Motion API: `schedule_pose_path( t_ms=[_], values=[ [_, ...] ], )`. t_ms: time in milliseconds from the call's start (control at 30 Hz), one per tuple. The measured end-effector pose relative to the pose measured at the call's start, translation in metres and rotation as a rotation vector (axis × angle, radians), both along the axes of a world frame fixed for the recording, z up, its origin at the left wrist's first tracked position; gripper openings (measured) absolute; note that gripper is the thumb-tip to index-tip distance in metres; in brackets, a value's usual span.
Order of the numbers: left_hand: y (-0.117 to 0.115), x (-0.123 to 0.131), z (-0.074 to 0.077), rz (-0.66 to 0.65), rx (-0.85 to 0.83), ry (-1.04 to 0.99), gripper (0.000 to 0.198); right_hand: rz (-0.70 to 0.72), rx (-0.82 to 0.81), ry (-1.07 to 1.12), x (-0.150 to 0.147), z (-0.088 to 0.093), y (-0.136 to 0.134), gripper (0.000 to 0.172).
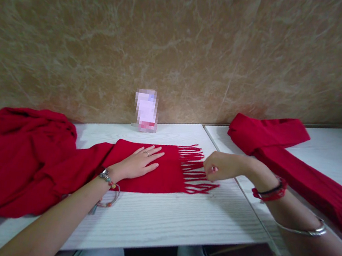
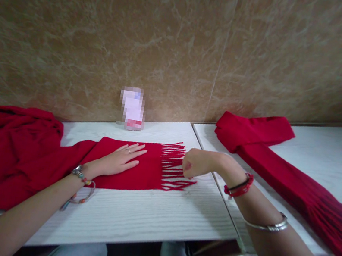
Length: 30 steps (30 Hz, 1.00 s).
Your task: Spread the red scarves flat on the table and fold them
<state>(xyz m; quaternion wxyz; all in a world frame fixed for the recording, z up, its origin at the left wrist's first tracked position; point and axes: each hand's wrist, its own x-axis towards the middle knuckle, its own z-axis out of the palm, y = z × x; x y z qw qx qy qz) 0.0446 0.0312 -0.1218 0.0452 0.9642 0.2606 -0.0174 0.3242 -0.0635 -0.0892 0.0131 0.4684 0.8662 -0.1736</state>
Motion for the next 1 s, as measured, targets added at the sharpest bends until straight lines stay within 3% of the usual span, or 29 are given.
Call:
schedule_pose_path(
  t_ms=[67,133,233,333,400,533,600,733,833,1000],
  values=[
    [0.000,0.000,0.000,0.004,0.003,0.001,0.046,-0.064,-0.076,0.007,0.015,0.005,0.002,0.018],
    [0.000,0.000,0.000,0.010,0.004,0.006,0.046,-0.036,-0.009,0.101,0.013,0.010,0.003,0.019],
    [-0.001,0.000,0.000,0.013,0.004,0.007,0.046,0.092,0.187,0.281,-0.016,0.010,0.001,0.020],
    [-0.001,0.000,0.000,0.012,0.005,0.003,0.046,0.182,0.254,0.259,-0.039,0.002,0.000,0.018],
    [-0.001,0.000,0.000,0.008,0.008,0.002,0.046,0.143,0.235,0.160,-0.036,-0.002,0.001,0.017],
    [-0.002,0.000,0.001,0.008,0.020,0.011,0.047,-0.063,0.127,0.014,0.000,-0.003,0.007,0.016],
    [-0.003,0.000,0.002,0.011,0.020,0.019,0.048,-0.112,0.181,0.044,0.009,-0.004,0.011,0.015],
    [-0.006,0.001,0.004,0.037,-0.002,0.050,0.054,-0.040,0.421,0.239,-0.017,-0.015,0.016,0.016],
    [-0.007,0.002,0.006,0.057,-0.002,0.061,0.055,0.040,0.418,0.215,-0.037,-0.022,0.017,0.015],
    [-0.008,0.002,0.006,0.062,0.003,0.077,0.055,-0.098,0.364,-0.013,-0.006,-0.017,0.016,0.014]
  ],
)
